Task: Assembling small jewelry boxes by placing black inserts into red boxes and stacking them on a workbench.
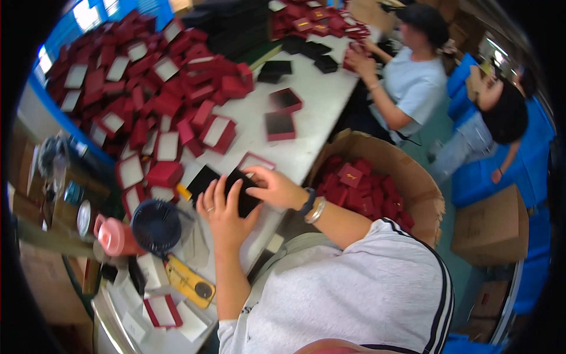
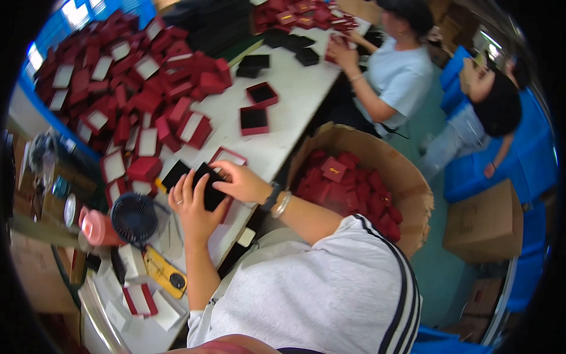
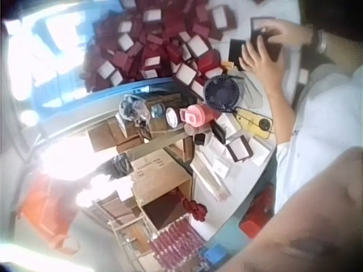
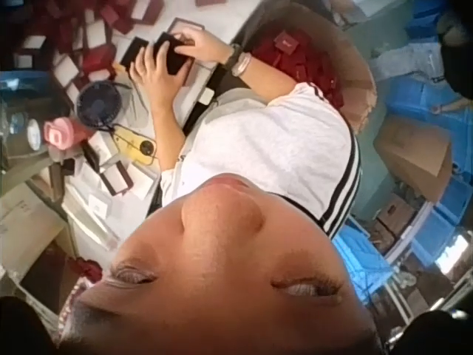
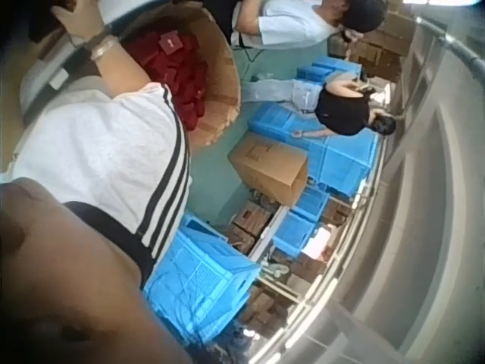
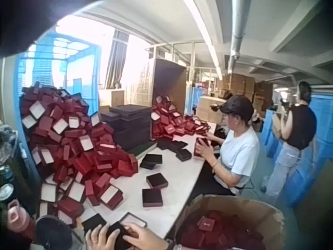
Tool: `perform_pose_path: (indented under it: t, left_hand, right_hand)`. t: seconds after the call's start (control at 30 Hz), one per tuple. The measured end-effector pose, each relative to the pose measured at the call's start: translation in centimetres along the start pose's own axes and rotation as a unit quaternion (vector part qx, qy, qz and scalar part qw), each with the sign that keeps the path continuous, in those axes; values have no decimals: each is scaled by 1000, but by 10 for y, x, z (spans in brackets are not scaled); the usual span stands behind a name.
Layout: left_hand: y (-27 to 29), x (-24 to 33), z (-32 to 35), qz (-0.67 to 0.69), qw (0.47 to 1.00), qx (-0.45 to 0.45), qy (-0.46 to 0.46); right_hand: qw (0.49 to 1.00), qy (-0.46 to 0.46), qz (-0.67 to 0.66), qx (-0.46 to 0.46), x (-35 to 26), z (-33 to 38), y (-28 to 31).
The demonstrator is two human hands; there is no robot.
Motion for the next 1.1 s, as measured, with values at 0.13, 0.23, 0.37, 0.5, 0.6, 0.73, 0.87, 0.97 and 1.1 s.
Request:
perform_pose_path:
  t: [0.13, 0.23, 0.37, 0.5, 0.6, 0.73, 0.87, 0.97, 1.1]
  left_hand:
    - [-13, -21, 12, -51, 991, -92, 82]
    - [-21, -40, 18, -99, 981, -115, 120]
    - [-21, -54, 19, -108, 982, -78, 137]
    - [-20, -61, 23, -81, 986, -41, 140]
    - [-22, -68, 26, -33, 986, 16, 161]
    - [-21, -74, 31, 143, 966, 133, 167]
    - [-20, -73, 36, 203, 950, 172, 165]
    - [-19, -74, 37, 205, 951, 177, 151]
    - [-22, -75, 37, 199, 952, 172, 157]
  right_hand:
    - [990, 32, -101, 98, 4, 2, 30]
    - [998, -11, -38, 55, 16, 5, 32]
    - [969, -3, 235, 75, -2, 27, 5]
    - [959, 61, 235, 145, 9, 25, -11]
    - [962, 65, 204, 170, 7, 23, -13]
    - [933, 136, 229, 241, -7, 22, -13]
    - [920, 135, 313, 194, -7, 18, -34]
    - [925, 113, 310, 190, -2, 12, -38]
    - [884, 170, 358, 249, -14, 21, -40]
Point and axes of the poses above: each hand's wrist, its own z-axis away from the middle knuckle, its own y-axis out of the back of the hand, x = y × z, the point moved 9 cm from there along -z, towards the middle knuckle, and after that the axes turned 7 degrees about -y, right-handed, at the moved point
